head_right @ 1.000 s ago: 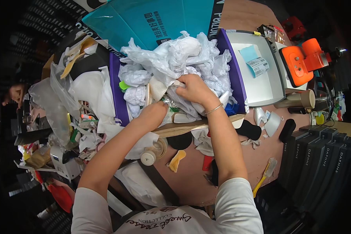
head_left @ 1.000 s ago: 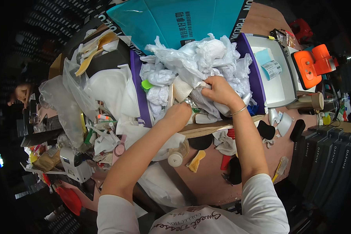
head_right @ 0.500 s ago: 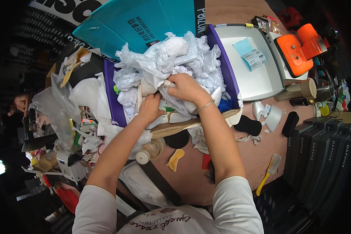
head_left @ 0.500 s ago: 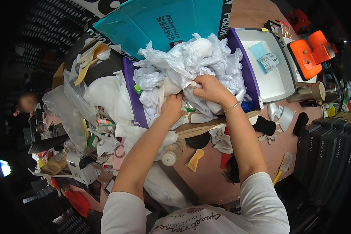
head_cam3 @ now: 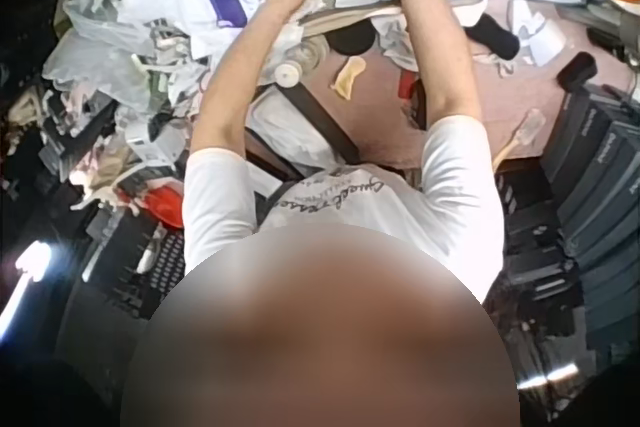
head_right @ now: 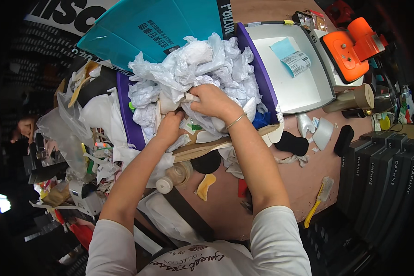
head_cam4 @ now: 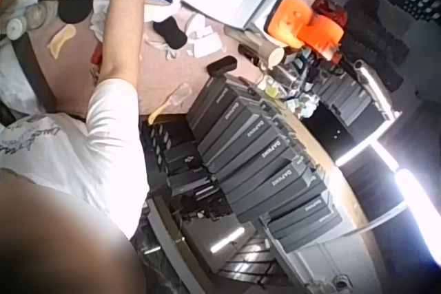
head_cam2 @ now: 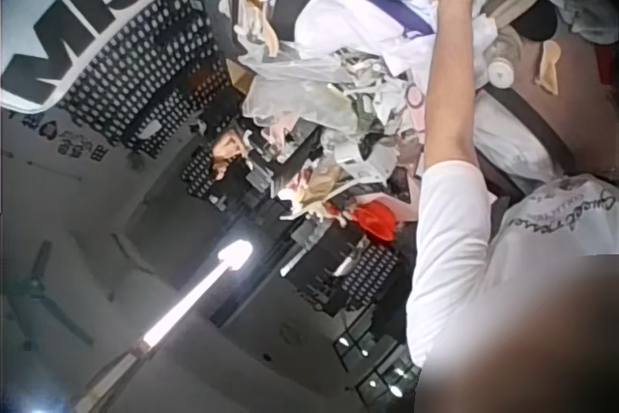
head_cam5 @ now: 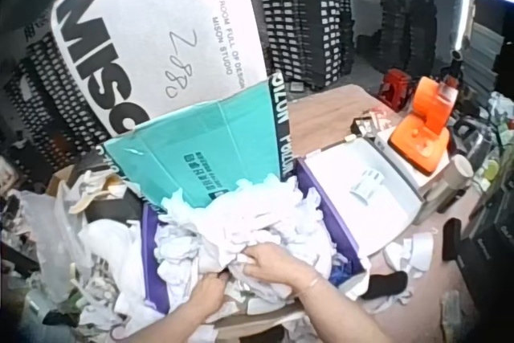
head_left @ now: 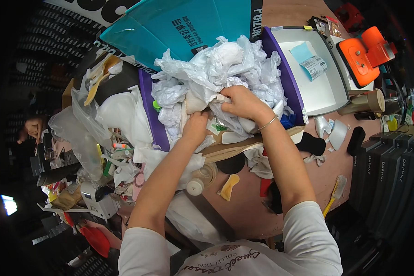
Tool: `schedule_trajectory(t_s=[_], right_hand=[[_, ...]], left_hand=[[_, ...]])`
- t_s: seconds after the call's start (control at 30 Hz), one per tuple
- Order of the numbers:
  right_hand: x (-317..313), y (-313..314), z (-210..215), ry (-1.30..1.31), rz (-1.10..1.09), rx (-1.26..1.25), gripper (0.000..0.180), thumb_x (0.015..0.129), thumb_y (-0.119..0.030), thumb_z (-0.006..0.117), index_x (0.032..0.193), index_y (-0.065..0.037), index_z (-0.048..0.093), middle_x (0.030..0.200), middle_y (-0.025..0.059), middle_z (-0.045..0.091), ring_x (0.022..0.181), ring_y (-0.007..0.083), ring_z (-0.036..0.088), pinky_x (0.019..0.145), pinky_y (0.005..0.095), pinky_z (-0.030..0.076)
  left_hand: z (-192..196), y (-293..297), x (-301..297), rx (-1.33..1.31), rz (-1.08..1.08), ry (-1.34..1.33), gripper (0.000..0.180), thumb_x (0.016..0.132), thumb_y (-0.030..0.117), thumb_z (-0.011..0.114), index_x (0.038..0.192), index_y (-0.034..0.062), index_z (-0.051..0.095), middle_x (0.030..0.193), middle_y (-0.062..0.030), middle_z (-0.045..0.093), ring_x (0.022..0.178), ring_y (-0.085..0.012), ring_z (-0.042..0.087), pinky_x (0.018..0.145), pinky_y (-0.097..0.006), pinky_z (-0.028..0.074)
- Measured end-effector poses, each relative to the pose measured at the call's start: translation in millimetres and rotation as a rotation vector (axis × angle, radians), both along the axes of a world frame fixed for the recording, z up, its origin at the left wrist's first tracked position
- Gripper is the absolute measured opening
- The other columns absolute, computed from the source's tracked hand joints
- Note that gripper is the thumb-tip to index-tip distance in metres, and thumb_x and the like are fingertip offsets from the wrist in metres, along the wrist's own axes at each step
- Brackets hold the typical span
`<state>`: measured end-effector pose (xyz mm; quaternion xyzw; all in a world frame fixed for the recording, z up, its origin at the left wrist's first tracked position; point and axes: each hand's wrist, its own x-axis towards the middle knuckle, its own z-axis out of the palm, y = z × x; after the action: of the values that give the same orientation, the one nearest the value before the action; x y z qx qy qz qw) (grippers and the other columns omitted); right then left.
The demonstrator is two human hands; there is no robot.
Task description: Cleaning the sole of a high-heeled shoe and packing it into a box.
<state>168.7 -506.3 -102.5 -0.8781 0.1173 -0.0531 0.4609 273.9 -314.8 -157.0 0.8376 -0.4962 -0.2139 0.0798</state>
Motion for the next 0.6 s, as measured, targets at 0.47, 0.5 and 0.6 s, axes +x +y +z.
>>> schedule_trajectory(t_s=[0.47,0.5,0.6], right_hand=[[1.0,-0.2,-4.9,-0.021,0.014,-0.048,0.029,0.069,-0.019,0.062,0.089,0.002,0.066,0.085,0.0250,0.065,0.082,0.0421,0.062,0.076,0.0451,0.050],[1.2,-0.6,-4.6,-0.015,0.024,-0.047,0.031,0.069,-0.018,0.063,0.092,0.002,0.066,0.086,0.0254,0.065,0.082,0.0418,0.062,0.076,0.0436,0.050],[1.4,-1.1,-4.7,-0.005,0.033,-0.044,0.032,0.070,-0.018,0.063,0.095,0.003,0.066,0.087,0.0257,0.065,0.081,0.0413,0.062,0.075,0.0418,0.050]], left_hand=[[5.9,-2.7,0.5,0.032,0.053,0.001,0.047,0.063,0.018,0.084,0.102,0.0046,0.061,0.101,-0.0201,0.059,0.097,-0.0373,0.060,0.082,-0.044,0.048],[6.7,-3.2,1.1,0.049,0.062,-0.004,0.045,0.063,0.019,0.085,0.099,0.0044,0.062,0.100,-0.0199,0.060,0.096,-0.0372,0.060,0.082,-0.043,0.049],[20.0,-5.8,0.1,0.116,0.041,0.029,0.031,0.068,0.015,0.080,0.092,0.0039,0.063,0.100,-0.0194,0.060,0.097,-0.0370,0.059,0.081,-0.044,0.049]])
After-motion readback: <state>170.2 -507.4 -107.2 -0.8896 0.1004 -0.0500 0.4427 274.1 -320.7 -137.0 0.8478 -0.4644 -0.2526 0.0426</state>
